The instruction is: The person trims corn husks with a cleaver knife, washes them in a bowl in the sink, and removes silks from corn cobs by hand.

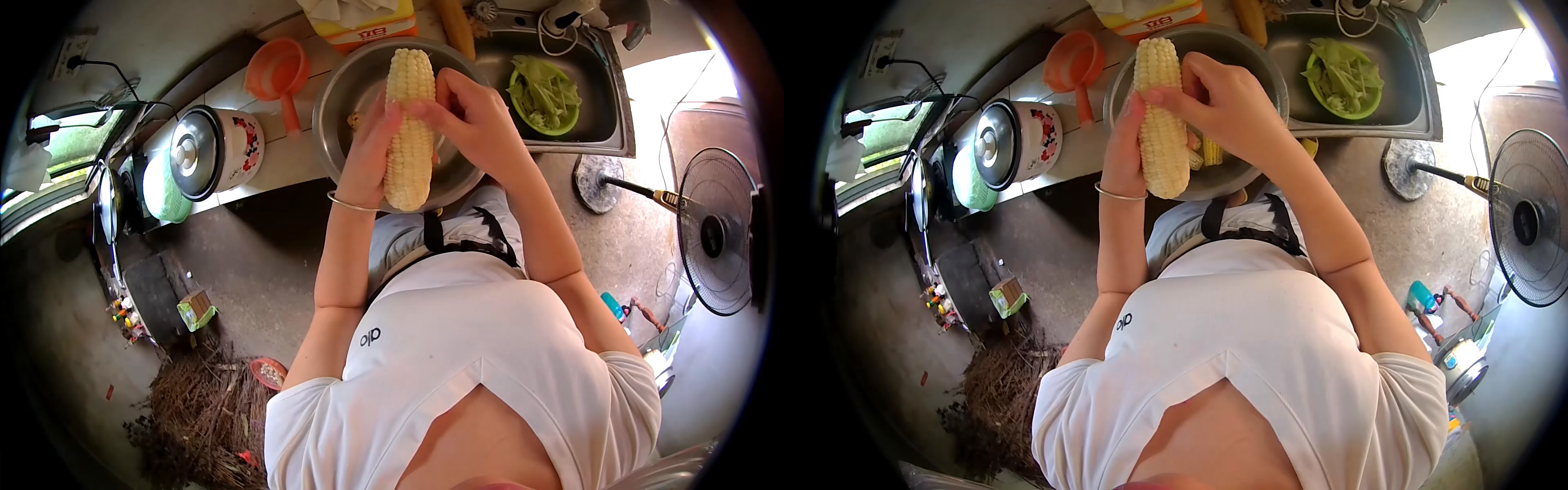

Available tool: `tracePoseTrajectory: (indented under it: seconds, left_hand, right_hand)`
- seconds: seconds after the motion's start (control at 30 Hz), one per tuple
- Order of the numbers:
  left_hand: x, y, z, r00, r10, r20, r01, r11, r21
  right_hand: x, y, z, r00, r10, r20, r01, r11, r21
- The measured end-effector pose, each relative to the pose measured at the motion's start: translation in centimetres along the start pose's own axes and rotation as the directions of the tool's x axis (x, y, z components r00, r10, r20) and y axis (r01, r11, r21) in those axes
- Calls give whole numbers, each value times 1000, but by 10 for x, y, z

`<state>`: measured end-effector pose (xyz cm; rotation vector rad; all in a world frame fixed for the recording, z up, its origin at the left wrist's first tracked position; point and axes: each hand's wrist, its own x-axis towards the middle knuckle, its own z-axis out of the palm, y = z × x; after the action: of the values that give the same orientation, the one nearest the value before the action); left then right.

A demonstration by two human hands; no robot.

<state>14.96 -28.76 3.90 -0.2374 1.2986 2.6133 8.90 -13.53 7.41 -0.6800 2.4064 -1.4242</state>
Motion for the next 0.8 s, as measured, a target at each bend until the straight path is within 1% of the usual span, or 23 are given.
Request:
tracePoseTrajectory:
  seconds: [0.07, 0.13, 0.2, 0.23, 0.3, 0.33, 0.4, 0.43, 0.5, 0.53, 0.57, 0.6, 0.63, 0.7, 0.77, 0.8]
  left_hand:
    - [-1, -3, 5, 998, -27, -57, 26, 999, -20]
    - [-2, -2, 1, 998, -55, -34, 53, 997, -52]
    - [-3, -2, 0, 997, -83, -10, 82, 993, -83]
    - [-3, -3, 1, 997, -80, -9, 79, 990, -113]
    - [-5, -4, 1, 997, -79, -7, 77, 987, -141]
    - [-5, -3, 1, 997, -83, 3, 82, 985, -153]
    - [-4, -3, -1, 996, -89, 15, 90, 982, -165]
    - [-3, -4, -4, 996, -81, 46, 87, 984, -152]
    - [-2, -4, -3, 994, -74, 79, 84, 987, -140]
    - [-2, -5, 1, 999, -18, 44, 20, 999, -47]
    - [-1, -5, 4, 999, 40, 15, -41, 998, 48]
    - [-1, -4, 5, 999, 38, 18, -39, 998, 49]
    - [-2, -3, 5, 999, 40, -5, -40, 998, 58]
    - [-3, -3, 4, 999, 40, -31, -37, 997, 67]
    - [-1, -6, 2, 999, 37, -24, -38, 999, -31]
    - [0, -7, -1, 999, 37, -24, -38, 999, -33]
  right_hand:
    - [2, 6, 0, 1000, -20, 7, 20, 1000, 21]
    - [4, 10, -3, 999, -43, 18, 42, 998, 44]
    - [5, 13, -8, 983, -62, 171, -1, 937, 349]
    - [5, 12, -10, 983, -62, 170, -1, 937, 349]
    - [6, 12, -13, 967, -42, 253, -65, 914, 401]
    - [7, 14, -14, 967, -42, 250, -64, 914, 401]
    - [9, 17, -15, 950, 3, 311, -204, 760, 617]
    - [8, 14, -15, 950, 4, 311, -205, 760, 617]
    - [6, 4, -13, 969, 124, 212, -213, 854, 475]
    - [8, 4, -11, 970, 126, 208, -213, 854, 475]
    - [11, 5, -7, 972, 134, 194, -207, 878, 432]
    - [13, 7, -6, 974, 140, 180, -201, 899, 389]
    - [14, 8, -8, 974, 141, 180, -202, 899, 389]
    - [15, 10, -12, 965, -11, 261, -123, 861, 493]
    - [16, 17, -13, 960, -30, 279, -117, 860, 497]
    - [17, 21, -13, 953, -52, 298, -109, 859, 501]
